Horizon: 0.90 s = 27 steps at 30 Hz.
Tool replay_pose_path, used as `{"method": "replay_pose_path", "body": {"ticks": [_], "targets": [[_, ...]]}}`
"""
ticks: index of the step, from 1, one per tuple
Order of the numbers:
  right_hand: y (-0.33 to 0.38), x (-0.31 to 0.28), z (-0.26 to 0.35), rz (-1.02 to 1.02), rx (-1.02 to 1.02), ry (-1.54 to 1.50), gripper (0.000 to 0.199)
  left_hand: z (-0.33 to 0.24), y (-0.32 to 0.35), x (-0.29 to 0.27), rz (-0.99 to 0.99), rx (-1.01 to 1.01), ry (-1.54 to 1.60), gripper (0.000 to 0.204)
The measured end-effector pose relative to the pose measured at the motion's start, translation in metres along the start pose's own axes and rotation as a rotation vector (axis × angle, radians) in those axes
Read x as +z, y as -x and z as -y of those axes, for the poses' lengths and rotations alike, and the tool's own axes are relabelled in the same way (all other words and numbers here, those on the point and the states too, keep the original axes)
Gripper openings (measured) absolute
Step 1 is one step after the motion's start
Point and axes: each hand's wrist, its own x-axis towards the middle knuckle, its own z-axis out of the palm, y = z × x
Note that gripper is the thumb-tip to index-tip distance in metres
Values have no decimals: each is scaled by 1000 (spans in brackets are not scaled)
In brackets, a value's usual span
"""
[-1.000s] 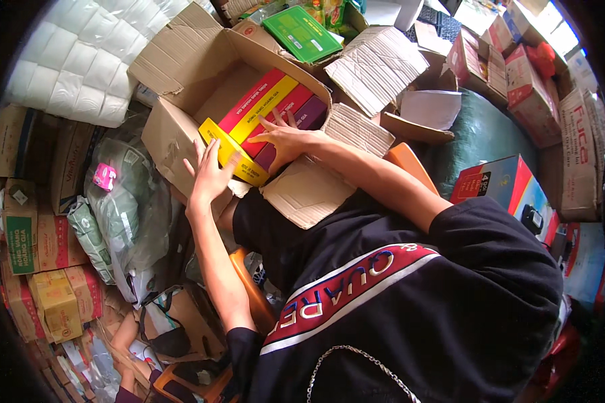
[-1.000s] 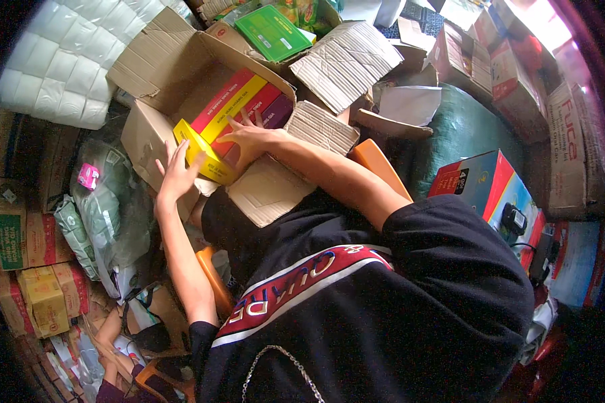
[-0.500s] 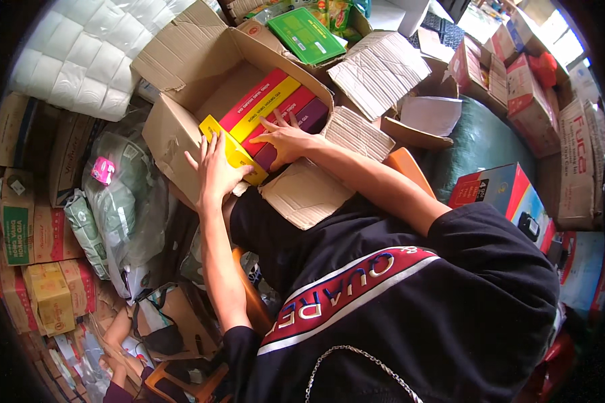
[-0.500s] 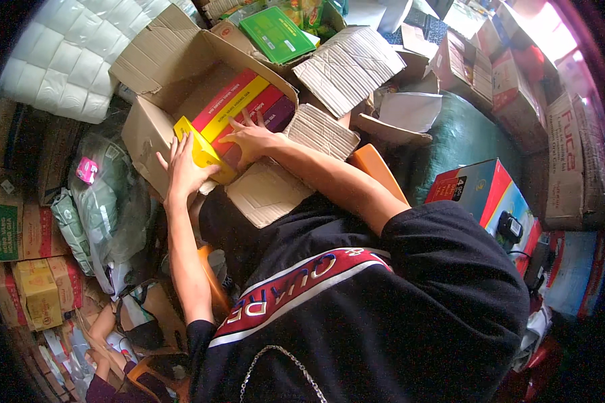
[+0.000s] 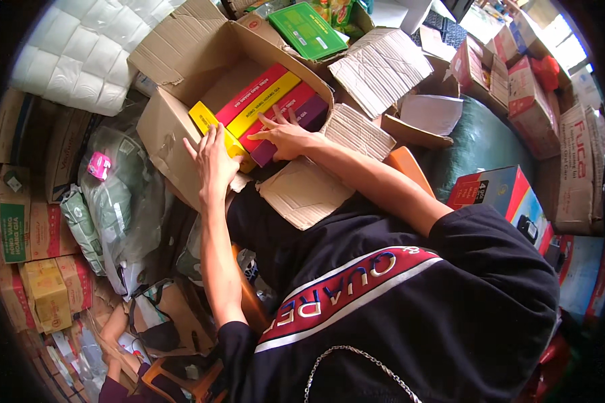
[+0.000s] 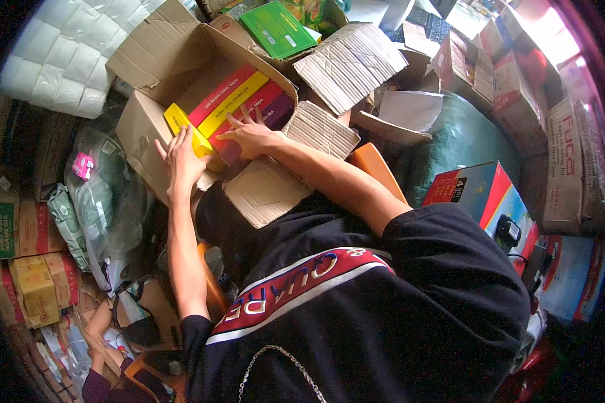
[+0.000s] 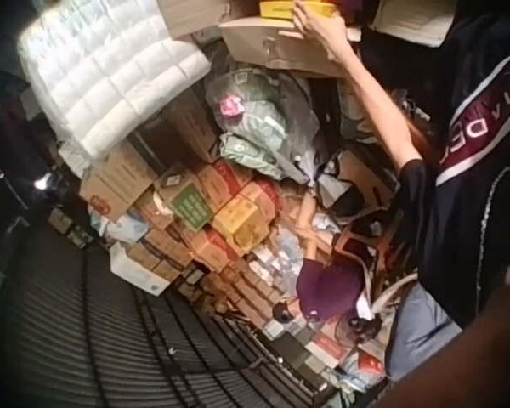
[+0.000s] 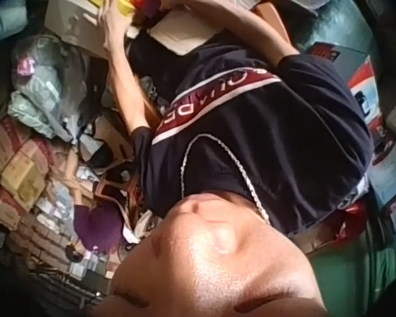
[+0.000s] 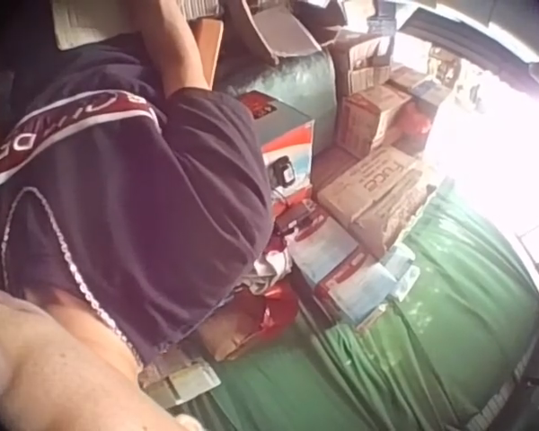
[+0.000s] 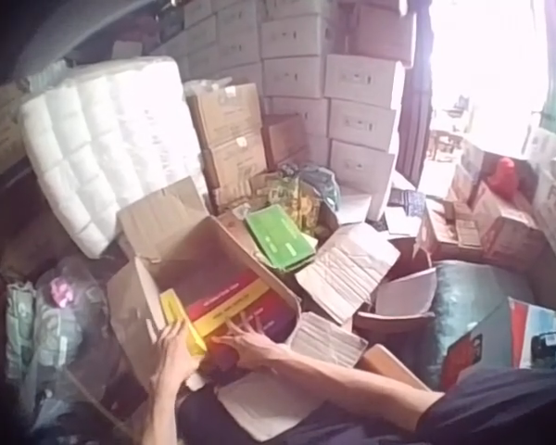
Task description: Packing various boxed products into a larger cardboard shipping box.
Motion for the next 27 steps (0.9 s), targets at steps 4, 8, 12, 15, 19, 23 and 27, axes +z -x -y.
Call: {"method": "replay_pose_path", "body": {"ticks": [4,8,12,15,19,23,27], "targets": [[-2,3,-1,-12,-9,27,96,-5,6,-7,31,57,-5,78],[0,1,1,7,-4,23,96,-11,6,-15,149,94,-18,72],[0,1,1,15,-10,46,97,-17,8,-17,188,131,-49,66],[1,-2,5,37,-6,41,96,-15,9,-17,192,146,-70,66],[0,2,4,45,7,69,95,-16,9,-13,236,173,-73,66],[0,1,3,54,11,65,96,-18,8,-6,248,187,-86,55],[0,1,4,42,8,70,97,-23,7,11,248,185,-142,37]]}}
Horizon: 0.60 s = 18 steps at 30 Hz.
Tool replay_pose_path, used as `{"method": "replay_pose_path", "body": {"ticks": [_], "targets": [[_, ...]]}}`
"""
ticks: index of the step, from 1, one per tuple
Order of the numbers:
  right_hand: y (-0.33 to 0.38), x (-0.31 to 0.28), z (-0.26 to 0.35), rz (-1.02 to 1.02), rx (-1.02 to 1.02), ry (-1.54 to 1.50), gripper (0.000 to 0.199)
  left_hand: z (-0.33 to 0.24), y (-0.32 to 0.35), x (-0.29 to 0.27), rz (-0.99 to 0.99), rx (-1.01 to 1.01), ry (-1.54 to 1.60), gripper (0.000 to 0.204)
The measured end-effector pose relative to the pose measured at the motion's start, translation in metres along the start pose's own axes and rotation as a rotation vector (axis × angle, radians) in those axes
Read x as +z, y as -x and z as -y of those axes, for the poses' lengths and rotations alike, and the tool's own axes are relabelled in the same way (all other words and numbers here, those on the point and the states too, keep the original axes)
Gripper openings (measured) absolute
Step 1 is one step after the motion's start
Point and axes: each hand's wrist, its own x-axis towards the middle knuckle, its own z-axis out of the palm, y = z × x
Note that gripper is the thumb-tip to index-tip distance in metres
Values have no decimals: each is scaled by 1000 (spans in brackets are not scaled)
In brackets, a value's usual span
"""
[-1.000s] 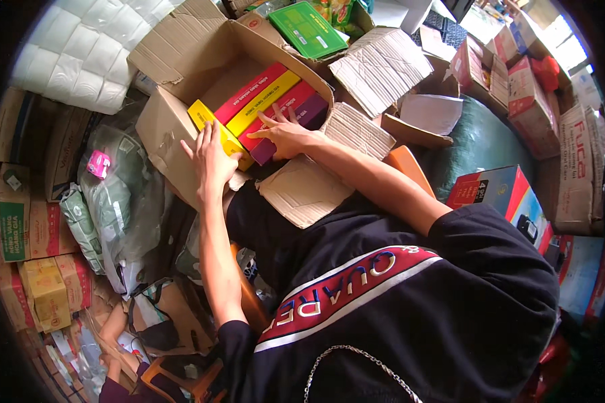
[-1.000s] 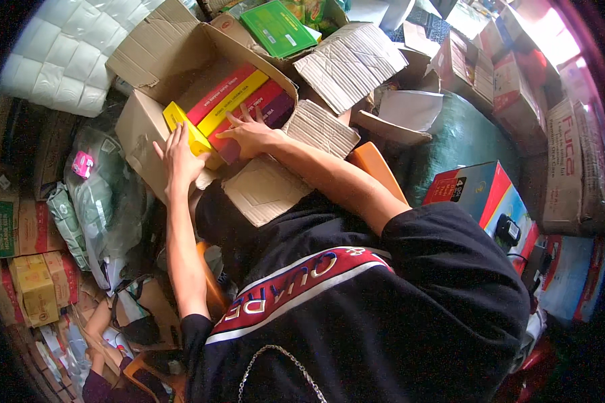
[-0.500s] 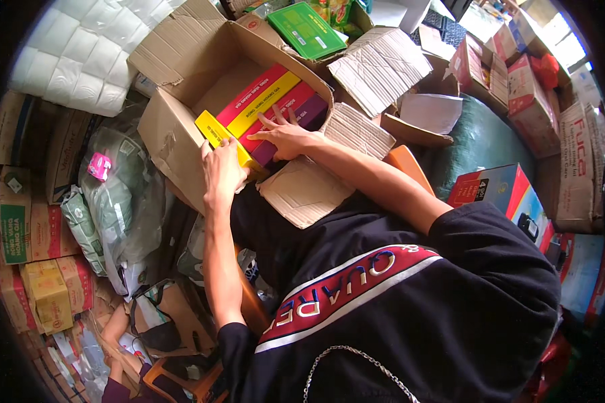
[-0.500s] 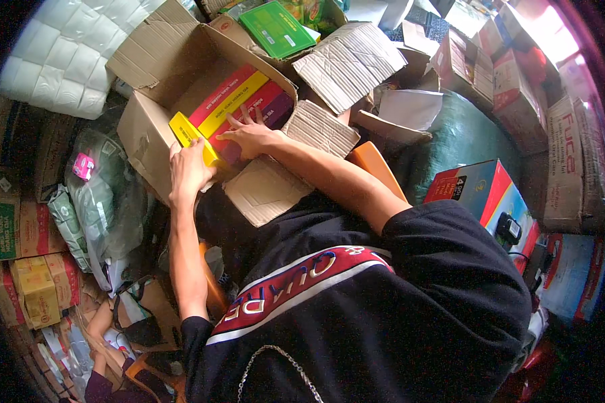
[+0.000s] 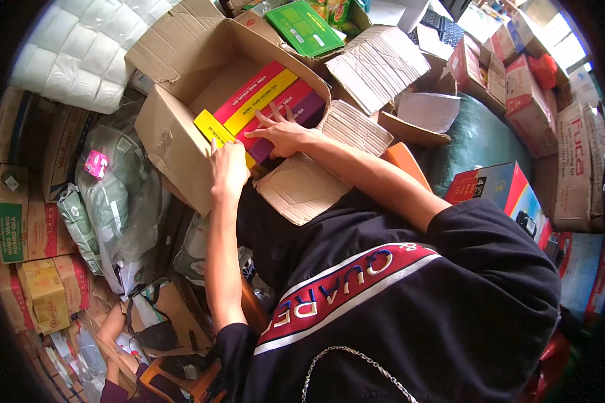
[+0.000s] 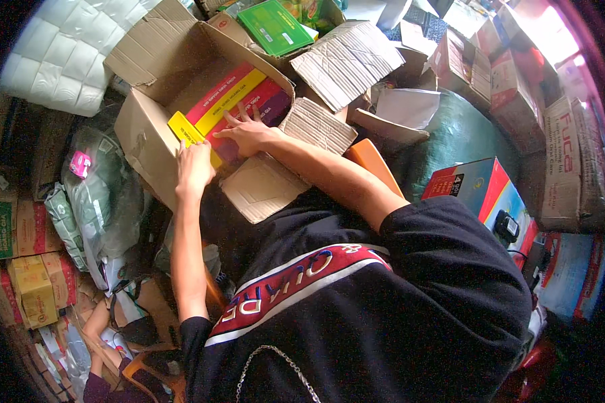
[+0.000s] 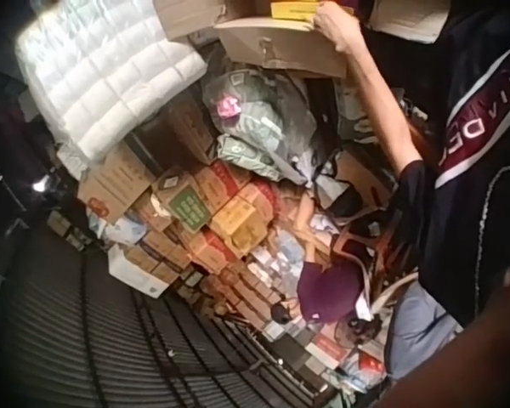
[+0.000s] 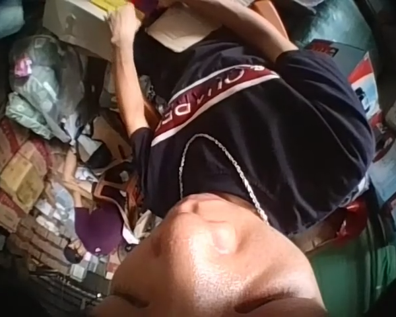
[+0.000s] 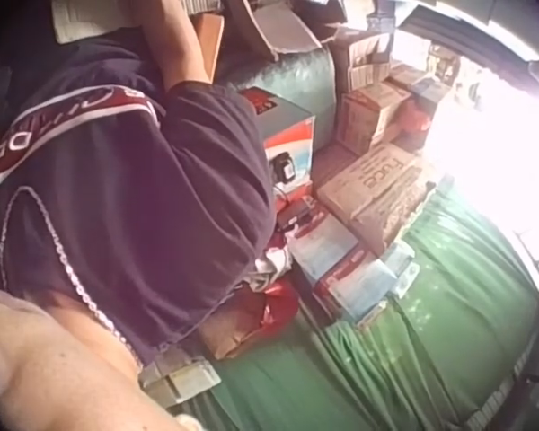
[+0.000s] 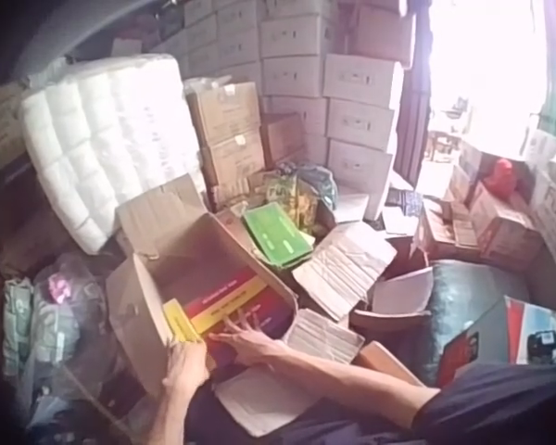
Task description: Packing various boxed products into a larger cardboard shipping box.
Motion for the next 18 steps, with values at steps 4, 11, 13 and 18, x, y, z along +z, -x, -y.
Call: {"method": "replay_pose_path", "body": {"ticks": [4,11,13,18], "targets": [[1,0,0,-17,-3,0,97,-5,-2,11,-35,-20,-27,27],[-1,2,1,-21,-5,-3,99,-10,1,13,-160,-116,67,7],[0,1,1,-14,-4,-8,99,-17,-2,18,-177,-128,34,12],[0,3,-5,-19,7,6,97,-27,-3,16,-185,-168,74,13]]}}
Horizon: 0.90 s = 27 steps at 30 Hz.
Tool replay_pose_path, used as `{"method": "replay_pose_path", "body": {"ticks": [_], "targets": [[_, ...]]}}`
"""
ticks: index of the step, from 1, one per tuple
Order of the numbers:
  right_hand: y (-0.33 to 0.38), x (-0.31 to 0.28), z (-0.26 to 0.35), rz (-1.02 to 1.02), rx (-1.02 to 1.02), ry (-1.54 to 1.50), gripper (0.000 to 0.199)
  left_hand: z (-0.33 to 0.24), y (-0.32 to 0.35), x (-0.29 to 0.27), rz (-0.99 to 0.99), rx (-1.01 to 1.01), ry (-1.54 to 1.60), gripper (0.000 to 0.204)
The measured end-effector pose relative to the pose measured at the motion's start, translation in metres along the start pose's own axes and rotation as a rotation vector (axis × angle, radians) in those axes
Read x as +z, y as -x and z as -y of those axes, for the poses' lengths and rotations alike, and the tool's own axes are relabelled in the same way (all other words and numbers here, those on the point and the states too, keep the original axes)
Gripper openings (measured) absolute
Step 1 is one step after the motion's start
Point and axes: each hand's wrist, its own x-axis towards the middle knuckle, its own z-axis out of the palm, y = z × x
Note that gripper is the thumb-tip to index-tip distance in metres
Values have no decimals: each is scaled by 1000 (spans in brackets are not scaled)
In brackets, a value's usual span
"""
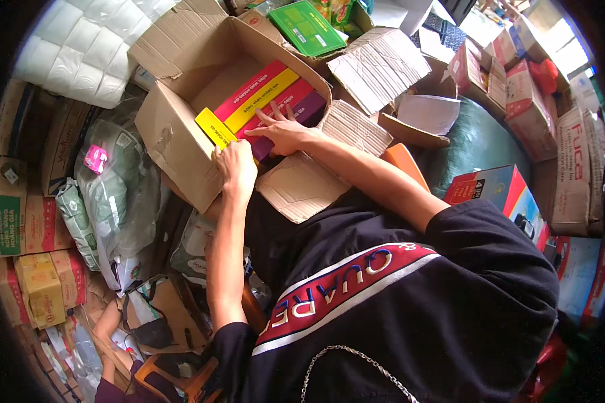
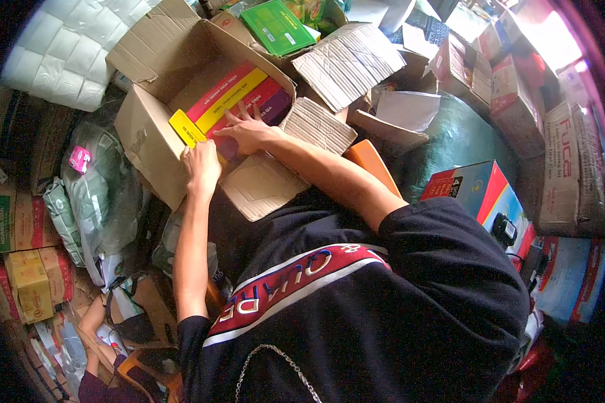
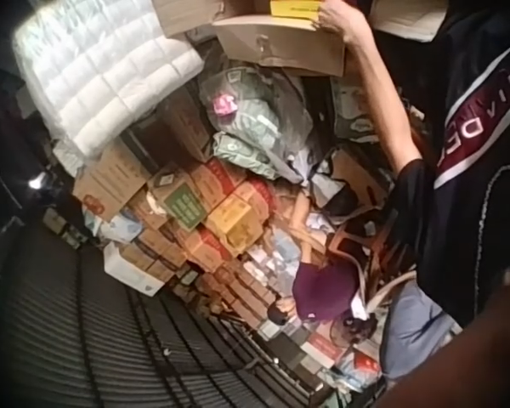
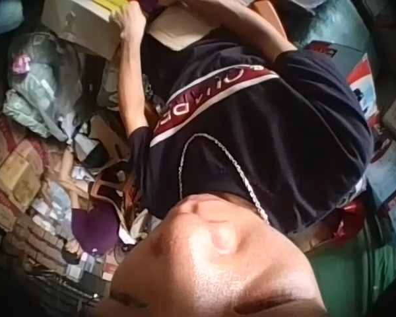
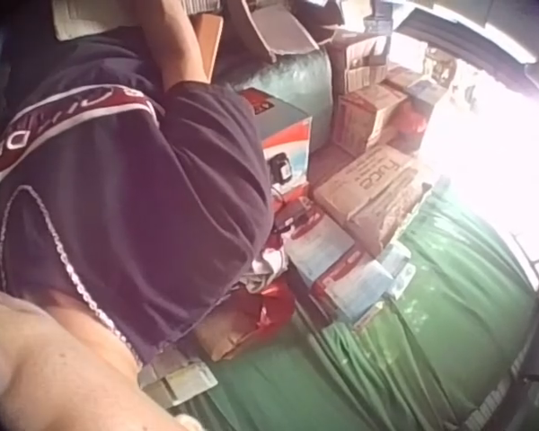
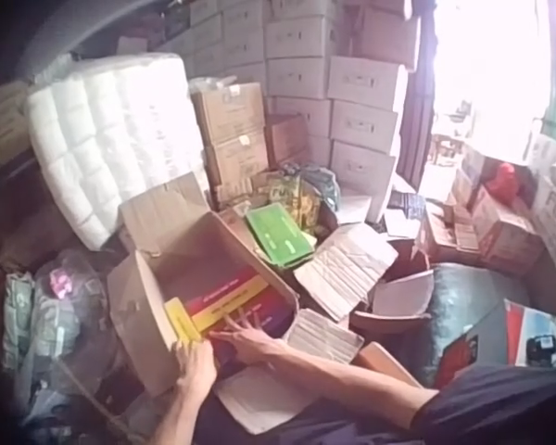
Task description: Packing various boxed products into a larger cardboard shipping box.
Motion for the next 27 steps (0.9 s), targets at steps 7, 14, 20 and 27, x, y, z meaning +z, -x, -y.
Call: {"method": "replay_pose_path", "body": {"ticks": [7,14,20,27], "targets": [[-1,0,4,16,-11,13,97,0,-1,7,41,6,-120,12],[1,-4,7,39,-20,-14,96,-3,2,3,52,-7,-97,13],[6,-15,1,-86,-29,-109,79,5,7,9,69,65,-38,16],[-17,-108,-47,-935,-23,-634,43,9,16,-2,-46,94,28,26]]}}
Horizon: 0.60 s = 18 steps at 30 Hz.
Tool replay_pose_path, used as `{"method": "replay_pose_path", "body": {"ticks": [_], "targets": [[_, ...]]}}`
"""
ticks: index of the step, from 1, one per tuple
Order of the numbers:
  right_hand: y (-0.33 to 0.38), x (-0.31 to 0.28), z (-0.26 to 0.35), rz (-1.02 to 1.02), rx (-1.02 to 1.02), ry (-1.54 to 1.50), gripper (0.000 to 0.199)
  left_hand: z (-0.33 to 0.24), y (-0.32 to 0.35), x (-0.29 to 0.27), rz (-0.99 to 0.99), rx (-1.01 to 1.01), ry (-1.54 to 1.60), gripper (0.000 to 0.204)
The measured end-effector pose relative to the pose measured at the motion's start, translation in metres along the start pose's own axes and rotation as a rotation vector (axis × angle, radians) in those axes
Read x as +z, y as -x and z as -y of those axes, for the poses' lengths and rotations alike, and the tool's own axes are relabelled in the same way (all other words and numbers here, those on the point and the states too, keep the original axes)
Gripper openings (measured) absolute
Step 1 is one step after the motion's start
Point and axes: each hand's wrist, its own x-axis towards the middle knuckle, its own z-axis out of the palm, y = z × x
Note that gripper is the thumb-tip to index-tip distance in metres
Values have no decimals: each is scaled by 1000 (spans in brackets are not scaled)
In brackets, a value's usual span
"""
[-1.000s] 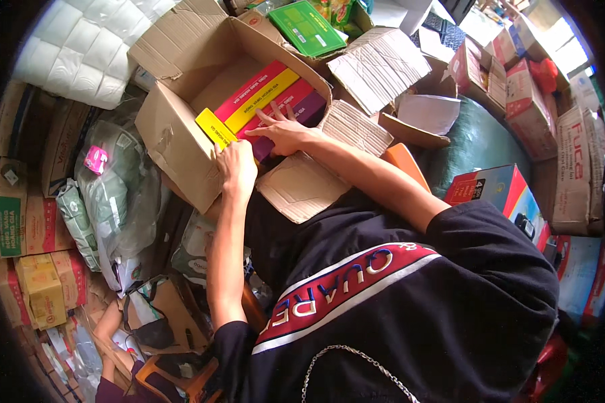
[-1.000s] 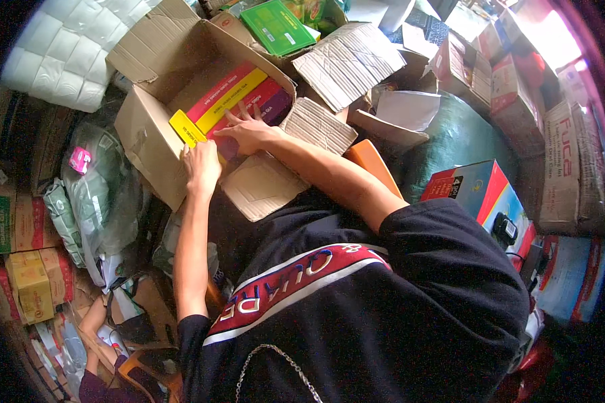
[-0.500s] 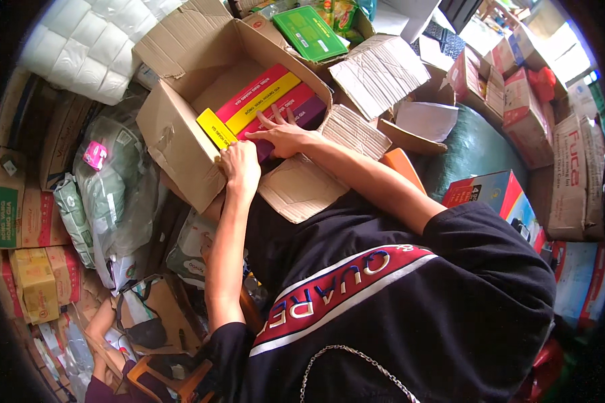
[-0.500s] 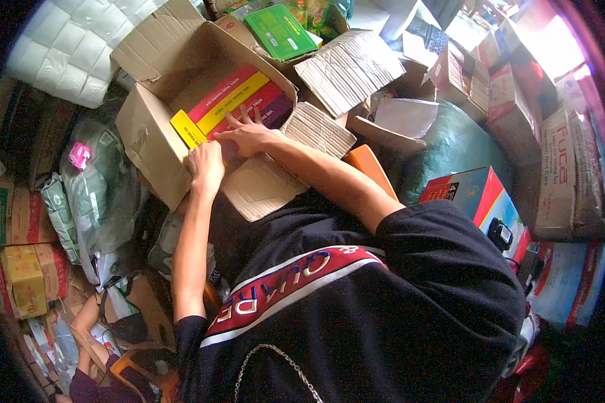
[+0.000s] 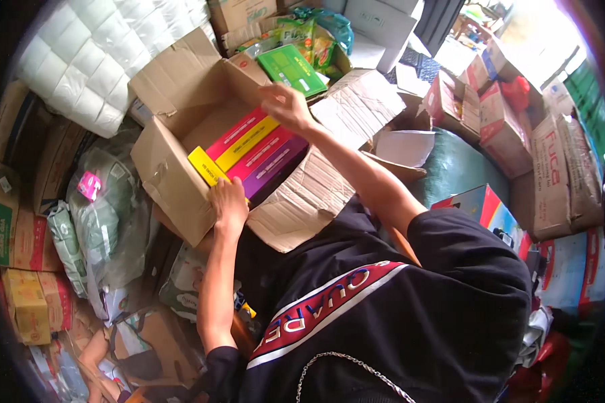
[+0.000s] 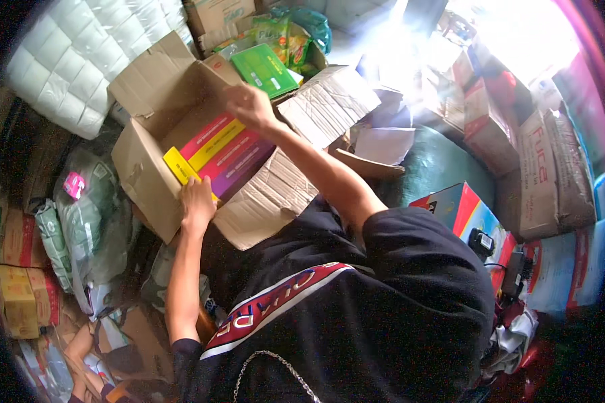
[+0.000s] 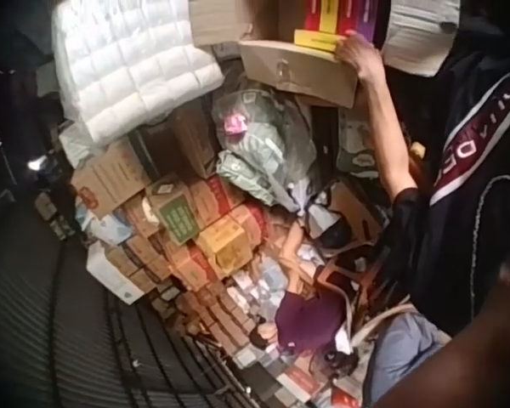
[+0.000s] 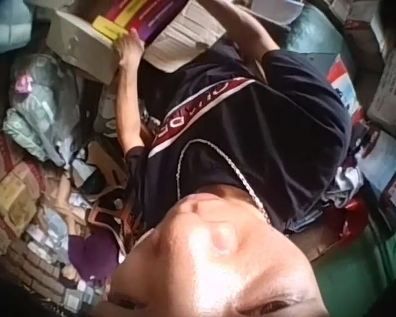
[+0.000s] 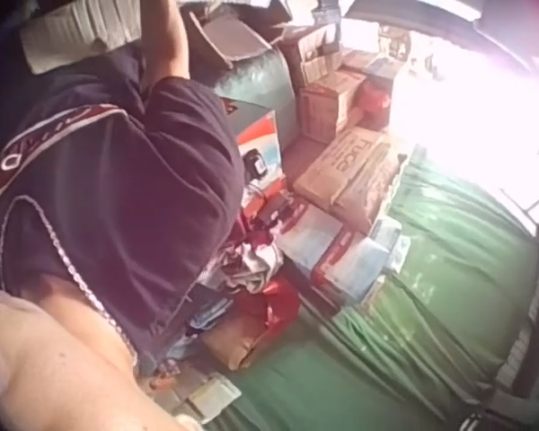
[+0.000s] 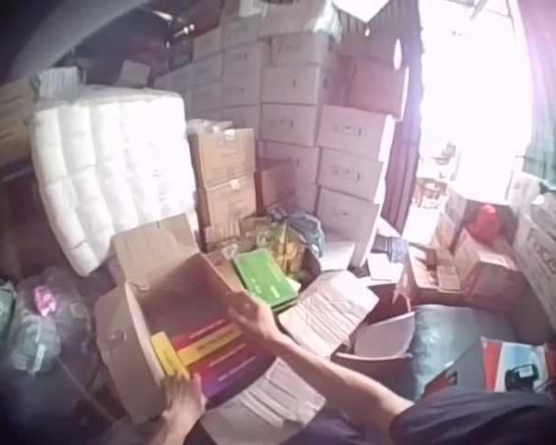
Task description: Packing various boxed products into a larger cardboard shipping box.
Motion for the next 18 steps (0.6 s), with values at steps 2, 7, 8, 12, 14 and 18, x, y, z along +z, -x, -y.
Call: {"method": "replay_pose_path", "body": {"ticks": [2,7,8,12,14,18], "targets": [[-35,-6,-7,-153,14,210,48,9,5,-3,69,-79,-23,29],[-85,-89,-126,-164,417,835,119,-15,-19,7,25,44,92,47],[-88,-87,-129,-32,579,861,132,-14,-16,3,70,33,85,54],[-77,-71,-123,251,843,830,163,-1,-4,7,101,-11,118,61],[-69,-53,-108,272,760,890,156,0,1,-4,138,-59,103,62],[-68,-53,-98,261,592,936,155,-1,0,-9,154,-84,87,63]]}}
